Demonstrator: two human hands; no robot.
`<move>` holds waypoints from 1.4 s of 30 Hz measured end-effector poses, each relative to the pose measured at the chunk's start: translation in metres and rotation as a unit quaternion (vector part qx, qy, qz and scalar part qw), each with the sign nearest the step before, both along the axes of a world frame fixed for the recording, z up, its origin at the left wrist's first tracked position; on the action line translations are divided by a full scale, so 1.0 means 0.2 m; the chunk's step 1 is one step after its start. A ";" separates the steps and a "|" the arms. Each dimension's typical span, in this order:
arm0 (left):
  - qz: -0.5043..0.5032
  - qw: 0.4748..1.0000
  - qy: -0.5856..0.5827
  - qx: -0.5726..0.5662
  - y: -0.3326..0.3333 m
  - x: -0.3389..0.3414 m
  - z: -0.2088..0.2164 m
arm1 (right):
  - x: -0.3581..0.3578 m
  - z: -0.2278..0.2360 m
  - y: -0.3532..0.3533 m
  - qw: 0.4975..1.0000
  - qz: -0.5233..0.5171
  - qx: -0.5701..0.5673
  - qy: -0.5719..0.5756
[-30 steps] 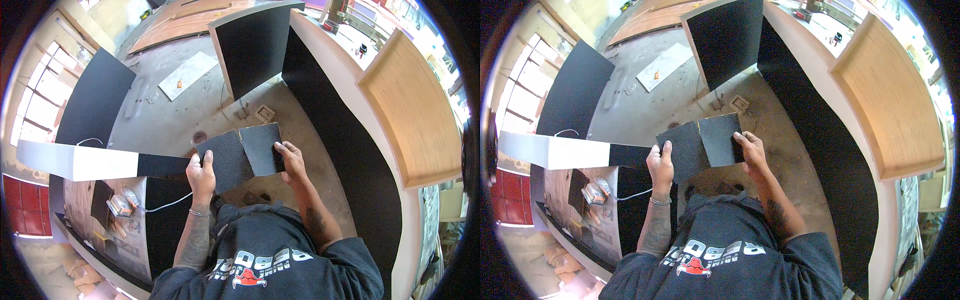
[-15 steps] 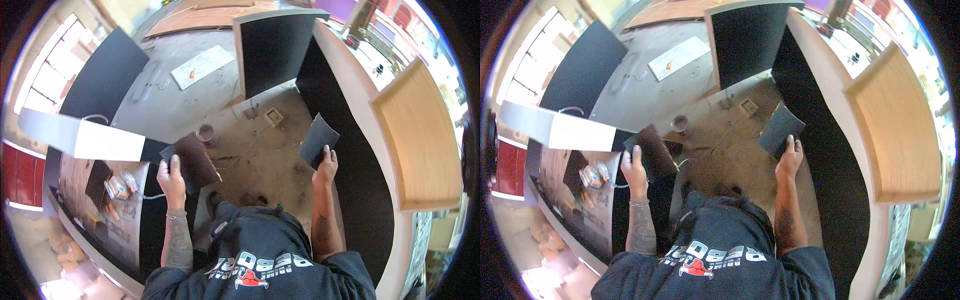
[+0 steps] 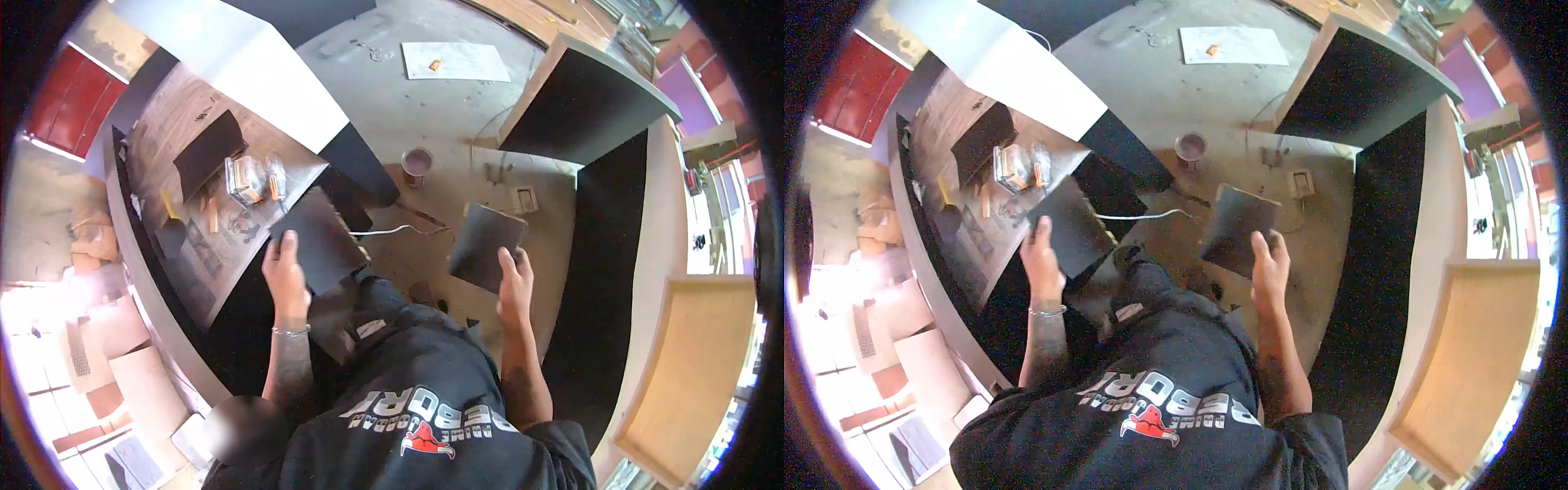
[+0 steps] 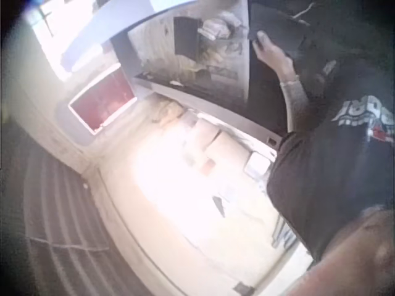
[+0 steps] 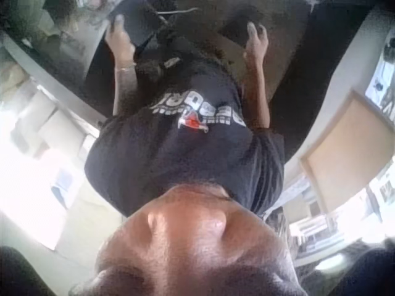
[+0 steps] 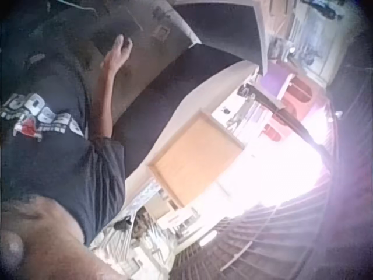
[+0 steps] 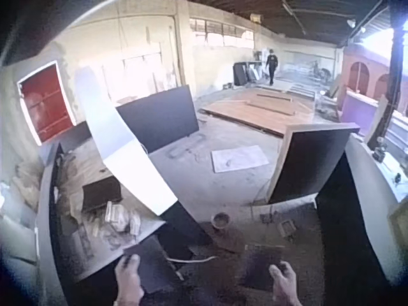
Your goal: The person sands the edges of a wooden drawer using sandpaper and then using an electric sander.
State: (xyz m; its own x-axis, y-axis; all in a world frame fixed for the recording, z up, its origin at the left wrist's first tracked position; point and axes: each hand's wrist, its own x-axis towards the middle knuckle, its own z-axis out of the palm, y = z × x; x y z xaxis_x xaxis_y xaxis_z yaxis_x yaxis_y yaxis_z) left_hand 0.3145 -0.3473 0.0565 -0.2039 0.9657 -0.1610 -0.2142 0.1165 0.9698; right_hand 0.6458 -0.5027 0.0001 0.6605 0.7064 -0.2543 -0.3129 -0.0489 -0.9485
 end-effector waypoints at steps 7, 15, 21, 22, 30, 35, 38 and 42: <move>0.139 0.989 -0.008 0.045 0.19 -0.46 0.06 | -0.27 0.17 0.39 0.993 0.110 0.032 0.039; 0.292 0.952 -0.083 0.026 0.42 -1.06 0.08 | -0.67 0.31 0.72 0.954 0.297 -0.006 0.032; 0.380 0.885 -0.256 -0.081 0.69 -1.00 -0.02 | -0.92 0.32 0.97 0.941 0.336 0.028 0.007; 0.288 0.929 -0.222 -0.071 0.68 -1.04 -0.19 | -0.96 0.33 1.00 0.940 0.339 0.040 0.012; -0.020 0.953 0.300 0.024 1.12 -0.63 -0.10 | -1.05 0.34 1.01 0.916 0.374 -0.037 -0.141; -0.100 0.904 0.415 -0.006 1.32 -0.70 -0.25 | -1.06 0.37 1.03 0.894 0.435 -0.045 -0.096; -0.163 0.898 0.407 -0.040 1.30 -0.68 -0.19 | -1.04 0.37 1.07 0.883 0.458 -0.007 -0.099; -0.129 0.900 0.417 -0.017 1.24 -0.57 -0.01 | -0.98 0.36 1.10 0.827 0.554 0.095 0.006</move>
